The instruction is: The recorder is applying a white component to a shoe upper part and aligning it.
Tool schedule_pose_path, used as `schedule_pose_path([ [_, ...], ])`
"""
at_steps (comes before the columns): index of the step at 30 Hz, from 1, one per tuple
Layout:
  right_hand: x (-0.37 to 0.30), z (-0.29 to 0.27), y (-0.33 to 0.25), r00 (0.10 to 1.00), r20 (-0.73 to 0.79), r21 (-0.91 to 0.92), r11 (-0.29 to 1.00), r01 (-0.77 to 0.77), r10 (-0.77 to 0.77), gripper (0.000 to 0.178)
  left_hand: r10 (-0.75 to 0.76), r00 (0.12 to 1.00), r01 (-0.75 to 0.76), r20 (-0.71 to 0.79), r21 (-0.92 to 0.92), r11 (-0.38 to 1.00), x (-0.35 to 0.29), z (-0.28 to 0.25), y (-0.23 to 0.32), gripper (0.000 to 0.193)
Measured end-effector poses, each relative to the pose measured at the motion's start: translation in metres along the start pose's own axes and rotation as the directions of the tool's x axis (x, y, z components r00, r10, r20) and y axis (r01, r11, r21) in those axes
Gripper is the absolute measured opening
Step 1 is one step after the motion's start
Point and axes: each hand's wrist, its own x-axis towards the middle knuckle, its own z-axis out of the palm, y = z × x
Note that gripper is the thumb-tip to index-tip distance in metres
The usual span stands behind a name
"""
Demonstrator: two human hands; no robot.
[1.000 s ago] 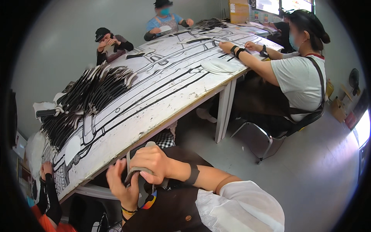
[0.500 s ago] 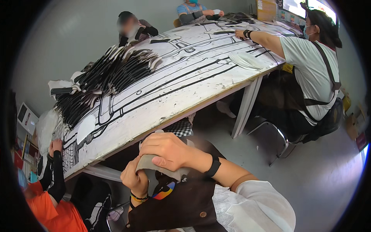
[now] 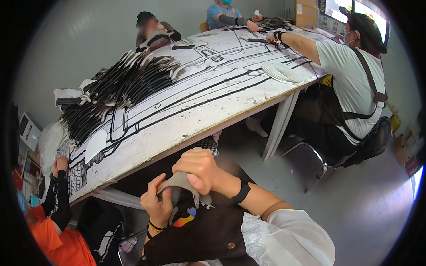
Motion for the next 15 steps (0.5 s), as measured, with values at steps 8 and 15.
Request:
schedule_pose_path([
  [8, -0.007, -0.003, 0.005, 0.998, -0.039, 0.025, 0.999, -0.044, 0.045, 0.039, -0.021, 0.99, -0.002, 0.141, 0.16, 0.987, -0.01, -0.002, -0.007, 0.009],
  [15, -0.007, -0.004, 0.005, 0.999, -0.011, -0.004, 0.999, -0.041, 0.041, 0.039, 0.008, 0.992, -0.019, 0.123, 0.089, 0.996, -0.009, 0.0, -0.015, 0.012],
])
